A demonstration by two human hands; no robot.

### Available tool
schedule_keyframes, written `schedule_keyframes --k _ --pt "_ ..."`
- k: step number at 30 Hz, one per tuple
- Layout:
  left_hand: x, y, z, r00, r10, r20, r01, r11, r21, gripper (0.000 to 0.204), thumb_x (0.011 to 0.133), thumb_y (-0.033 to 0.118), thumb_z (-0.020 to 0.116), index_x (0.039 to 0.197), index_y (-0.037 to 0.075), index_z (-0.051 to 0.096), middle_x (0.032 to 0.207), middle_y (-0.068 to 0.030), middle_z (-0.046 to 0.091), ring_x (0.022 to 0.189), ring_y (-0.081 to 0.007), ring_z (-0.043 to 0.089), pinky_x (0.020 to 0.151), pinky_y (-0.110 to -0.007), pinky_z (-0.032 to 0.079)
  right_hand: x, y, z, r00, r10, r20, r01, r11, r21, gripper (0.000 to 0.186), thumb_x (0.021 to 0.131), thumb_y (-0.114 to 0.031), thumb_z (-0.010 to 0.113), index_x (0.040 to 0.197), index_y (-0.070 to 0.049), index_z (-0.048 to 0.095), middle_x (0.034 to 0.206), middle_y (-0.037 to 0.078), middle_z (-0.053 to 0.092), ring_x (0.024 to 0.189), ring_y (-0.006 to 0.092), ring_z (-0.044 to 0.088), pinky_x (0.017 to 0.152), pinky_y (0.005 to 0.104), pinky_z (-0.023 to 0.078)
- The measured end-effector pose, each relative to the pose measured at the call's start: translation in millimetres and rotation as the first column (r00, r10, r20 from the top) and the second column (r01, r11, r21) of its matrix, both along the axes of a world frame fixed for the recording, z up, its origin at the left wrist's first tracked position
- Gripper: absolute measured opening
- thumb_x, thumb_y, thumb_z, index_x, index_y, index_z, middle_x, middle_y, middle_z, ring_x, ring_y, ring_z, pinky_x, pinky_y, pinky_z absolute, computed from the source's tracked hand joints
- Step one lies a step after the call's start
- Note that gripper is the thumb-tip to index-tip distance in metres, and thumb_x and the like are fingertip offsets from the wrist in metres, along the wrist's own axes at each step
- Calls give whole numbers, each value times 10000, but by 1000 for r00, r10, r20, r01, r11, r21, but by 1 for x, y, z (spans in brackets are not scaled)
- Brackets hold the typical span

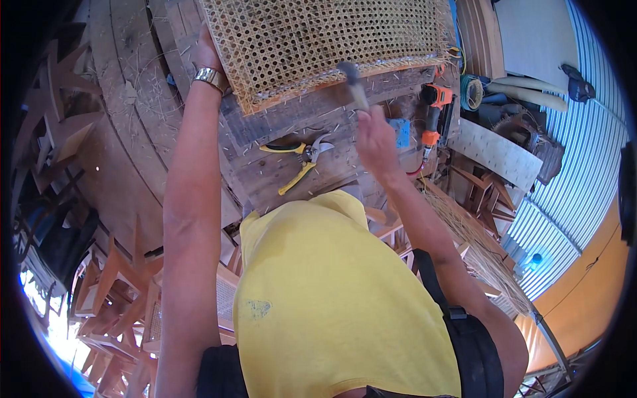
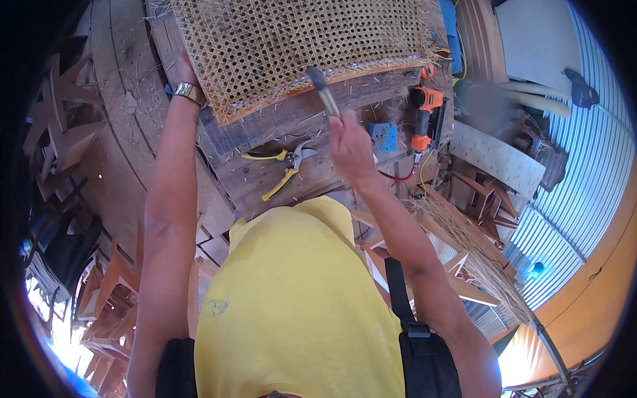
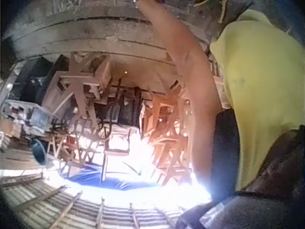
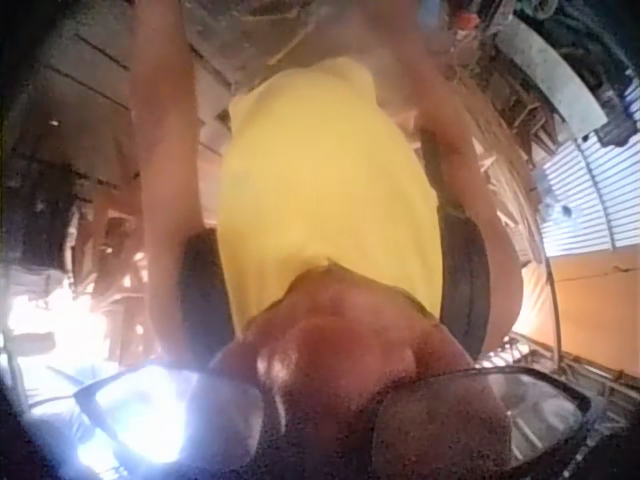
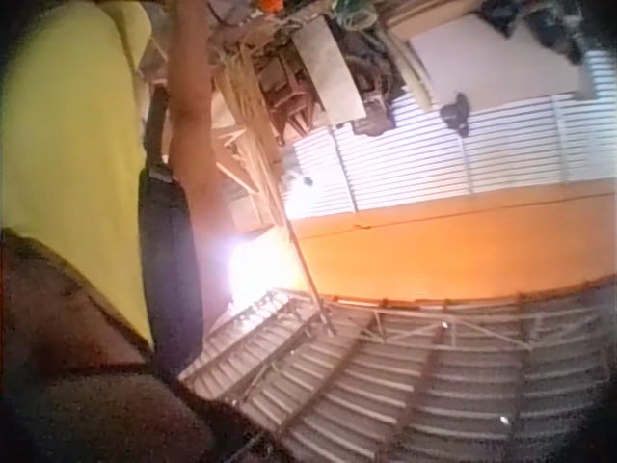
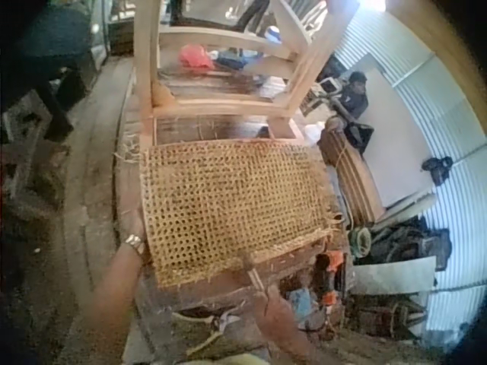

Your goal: Attaching cane webbing to a wooden chair frame using a hammer and a pneumatic staple gun.

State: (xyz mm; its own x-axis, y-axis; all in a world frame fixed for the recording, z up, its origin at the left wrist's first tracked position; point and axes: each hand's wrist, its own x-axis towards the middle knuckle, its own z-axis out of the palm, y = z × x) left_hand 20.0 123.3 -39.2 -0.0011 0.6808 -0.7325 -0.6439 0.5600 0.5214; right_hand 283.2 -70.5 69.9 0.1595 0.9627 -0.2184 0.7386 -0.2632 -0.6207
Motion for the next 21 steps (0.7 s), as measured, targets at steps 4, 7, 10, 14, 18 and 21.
schedule_keyframes --k 4,7,10,14,18,21 --pt "3 -3 13 999 19 -28 -17 998 56 468 935 420 437 1170 56 613 1052 -103 686 844 -258 673 700 -403 551 6 7 5 999 -12 45 15 998 -65 392 1032 -375 386 898 -14 456 636 212 507 596 426 546 539 444 415" --pt "4 -5 16 1000 18 -15 -18 1000 5 464 931 420 453 1167 55 615 1037 -102 689 825 -258 674 692 -407 551 6 2 10 995 -102 -2 102 995 -5 394 1030 -379 383 889 -19 459 648 233 513 619 456 544 545 468 411" --pt "3 -3 14 997 -49 -59 50 999 15 648 924 615 402 1276 99 573 1177 -104 660 965 -251 657 803 -401 527 -1 4 4 994 67 89 -53 987 -149 400 1028 -380 385 875 -20 469 646 233 519 630 460 547 551 479 410" --pt "0 -3 3 999 -16 -47 14 999 -37 663 919 632 410 1283 102 570 1205 -116 648 978 -262 653 808 -409 530 0 8 -4 1000 -6 -11 4 991 -131 404 1029 -375 378 868 -15 466 632 231 512 625 460 545 551 486 405" --pt "-5 0 -20 999 -30 28 31 999 -15 656 904 623 454 1261 89 583 1147 -122 667 907 -261 662 769 -409 539 7 7 -2 1000 3 7 -3 998 -68 392 1024 -372 389 867 -19 454 644 256 525 648 486 549 561 523 398" --pt "-9 7 -34 1000 3 -24 -3 1000 -18 656 897 614 473 1254 75 586 1111 -116 675 872 -266 661 754 -412 542 9 -2 5 998 -23 -60 17 995 -96 383 1023 -366 398 869 -20 456 648 257 524 644 482 547 563 520 403"
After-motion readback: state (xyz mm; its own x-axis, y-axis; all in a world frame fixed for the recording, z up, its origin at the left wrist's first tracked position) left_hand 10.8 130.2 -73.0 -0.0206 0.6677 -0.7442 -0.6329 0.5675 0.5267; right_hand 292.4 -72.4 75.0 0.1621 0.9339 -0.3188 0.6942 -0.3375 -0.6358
